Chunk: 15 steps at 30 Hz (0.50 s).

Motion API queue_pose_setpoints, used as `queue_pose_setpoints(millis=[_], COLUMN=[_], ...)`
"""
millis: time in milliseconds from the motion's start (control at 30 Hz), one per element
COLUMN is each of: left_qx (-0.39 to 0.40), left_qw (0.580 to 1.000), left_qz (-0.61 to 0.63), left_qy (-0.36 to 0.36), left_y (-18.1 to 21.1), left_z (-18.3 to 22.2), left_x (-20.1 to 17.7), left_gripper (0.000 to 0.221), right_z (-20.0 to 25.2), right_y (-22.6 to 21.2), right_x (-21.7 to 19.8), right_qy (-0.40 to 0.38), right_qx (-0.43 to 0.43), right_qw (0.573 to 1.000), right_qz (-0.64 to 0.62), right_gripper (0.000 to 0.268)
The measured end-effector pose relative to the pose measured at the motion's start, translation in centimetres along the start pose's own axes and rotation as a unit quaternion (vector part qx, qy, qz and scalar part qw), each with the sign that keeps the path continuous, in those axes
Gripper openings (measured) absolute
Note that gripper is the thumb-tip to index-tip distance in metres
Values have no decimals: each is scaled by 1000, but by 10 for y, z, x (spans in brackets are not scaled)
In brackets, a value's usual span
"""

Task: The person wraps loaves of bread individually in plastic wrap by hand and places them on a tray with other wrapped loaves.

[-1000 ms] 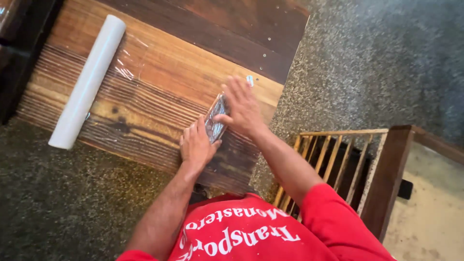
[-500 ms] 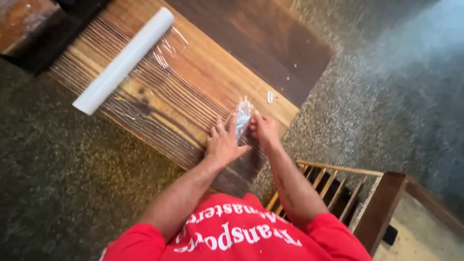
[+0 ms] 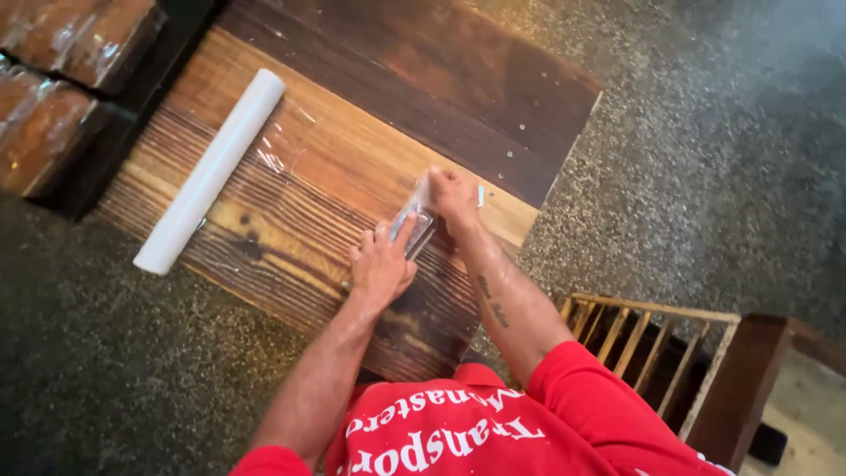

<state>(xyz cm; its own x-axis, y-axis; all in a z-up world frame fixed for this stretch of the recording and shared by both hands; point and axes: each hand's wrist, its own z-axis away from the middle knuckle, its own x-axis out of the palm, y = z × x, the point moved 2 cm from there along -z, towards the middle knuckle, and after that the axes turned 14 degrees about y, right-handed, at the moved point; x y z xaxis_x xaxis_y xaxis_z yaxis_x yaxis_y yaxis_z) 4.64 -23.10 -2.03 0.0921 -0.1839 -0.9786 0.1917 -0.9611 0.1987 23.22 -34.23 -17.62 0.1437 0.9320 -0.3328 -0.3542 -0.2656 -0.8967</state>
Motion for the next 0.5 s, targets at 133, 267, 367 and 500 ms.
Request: queue_pose_setpoints(millis=[133,267,367,500], left_qx=[23,-8,-6,55], left_qw=[999,998,991,954], left_qz=[22,68,133,291], left_qy=[-10,7,-30,-52], left_y=[-6,-35,-64,-50], left_z=[-13,-8,4,-26], left_x=[3,25,20,-50], left_gripper=[88,89,102,111], right_z=[69,149,208,222], right_y=[-59,-58,-81,-49], right_x=[-33,-41,-57,-72], right_qy=[27,-9,-102,-133], right_qx=[-87,-546,-603,-78], right_qw=[991,830,780,986], right_qz=[101,110,133,-59], right_gripper=[23,17,25,30])
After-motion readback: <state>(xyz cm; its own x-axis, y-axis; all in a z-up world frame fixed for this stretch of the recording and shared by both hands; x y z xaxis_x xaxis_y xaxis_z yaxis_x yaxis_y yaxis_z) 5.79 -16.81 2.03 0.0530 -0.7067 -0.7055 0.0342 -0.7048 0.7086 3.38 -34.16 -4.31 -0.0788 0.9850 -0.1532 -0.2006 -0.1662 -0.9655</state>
